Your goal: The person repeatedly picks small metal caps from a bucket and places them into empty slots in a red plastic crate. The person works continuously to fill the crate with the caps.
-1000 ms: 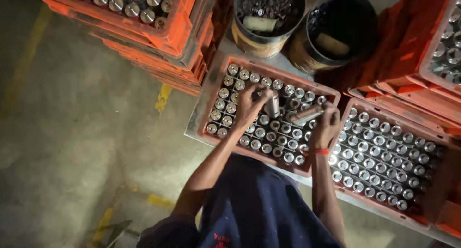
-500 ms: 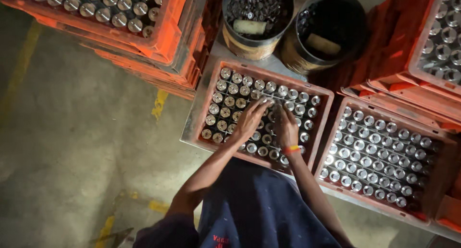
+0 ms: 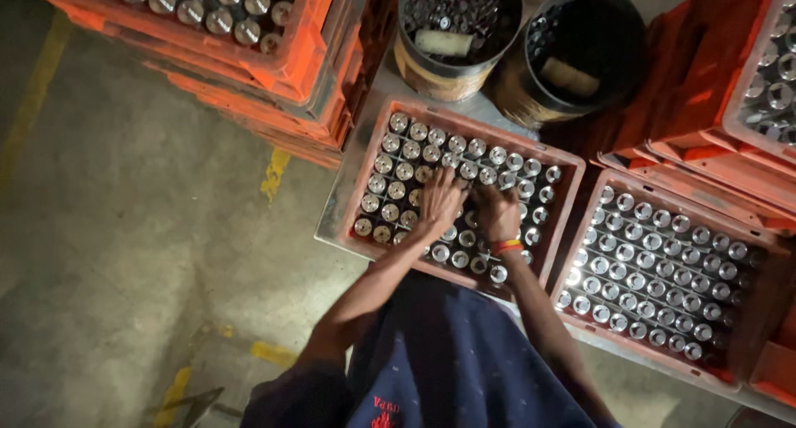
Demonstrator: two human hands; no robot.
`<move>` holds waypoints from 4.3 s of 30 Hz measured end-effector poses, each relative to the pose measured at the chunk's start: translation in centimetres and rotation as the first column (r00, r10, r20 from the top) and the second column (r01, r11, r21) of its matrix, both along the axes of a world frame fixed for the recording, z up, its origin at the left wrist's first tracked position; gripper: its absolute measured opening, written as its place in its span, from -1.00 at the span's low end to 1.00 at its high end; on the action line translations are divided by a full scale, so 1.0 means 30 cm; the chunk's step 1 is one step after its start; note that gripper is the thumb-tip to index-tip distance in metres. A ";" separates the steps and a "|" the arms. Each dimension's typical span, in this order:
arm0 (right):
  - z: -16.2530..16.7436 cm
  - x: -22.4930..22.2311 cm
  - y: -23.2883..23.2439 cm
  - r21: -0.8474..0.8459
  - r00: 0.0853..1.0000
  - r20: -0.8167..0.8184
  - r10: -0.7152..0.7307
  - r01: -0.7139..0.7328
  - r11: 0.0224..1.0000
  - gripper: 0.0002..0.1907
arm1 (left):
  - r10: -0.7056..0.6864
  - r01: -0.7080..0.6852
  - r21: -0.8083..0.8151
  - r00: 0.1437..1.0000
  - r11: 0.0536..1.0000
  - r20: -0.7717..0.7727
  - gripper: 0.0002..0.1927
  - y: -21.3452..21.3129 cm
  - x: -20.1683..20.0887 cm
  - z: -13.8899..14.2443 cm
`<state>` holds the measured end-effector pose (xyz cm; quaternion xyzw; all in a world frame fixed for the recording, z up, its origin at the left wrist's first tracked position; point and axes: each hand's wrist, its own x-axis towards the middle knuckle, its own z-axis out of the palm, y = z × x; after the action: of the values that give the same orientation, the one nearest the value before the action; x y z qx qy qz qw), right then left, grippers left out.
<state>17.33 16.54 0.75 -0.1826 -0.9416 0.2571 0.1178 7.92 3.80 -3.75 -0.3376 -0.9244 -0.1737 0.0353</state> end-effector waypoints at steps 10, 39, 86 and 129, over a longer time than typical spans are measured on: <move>0.093 0.260 0.113 -0.986 0.858 -0.151 -0.491 -0.098 0.132 -0.54 | -0.297 -0.554 0.580 0.519 0.598 0.801 -0.41 -0.183 0.031 0.206; 0.040 0.155 -0.044 -0.035 0.964 -0.149 0.222 -0.230 0.973 -0.64 | -0.218 0.171 0.244 0.959 0.955 0.183 -0.57 -0.159 0.063 -0.050; 0.121 0.191 -0.115 -0.664 0.896 -0.273 -0.349 0.088 0.743 -0.80 | 0.074 -0.164 0.381 0.968 0.910 0.240 -0.82 -0.308 0.237 0.199; 0.163 0.395 -0.193 -0.339 0.980 -0.188 -0.072 0.004 0.941 -0.69 | -0.463 0.377 0.276 0.782 0.884 0.416 -0.55 -0.403 0.248 0.072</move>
<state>29.19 10.74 5.64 -0.1917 -0.8636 0.4290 0.1827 15.38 -8.29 -1.60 -0.4787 -0.7865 -0.3353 -0.1999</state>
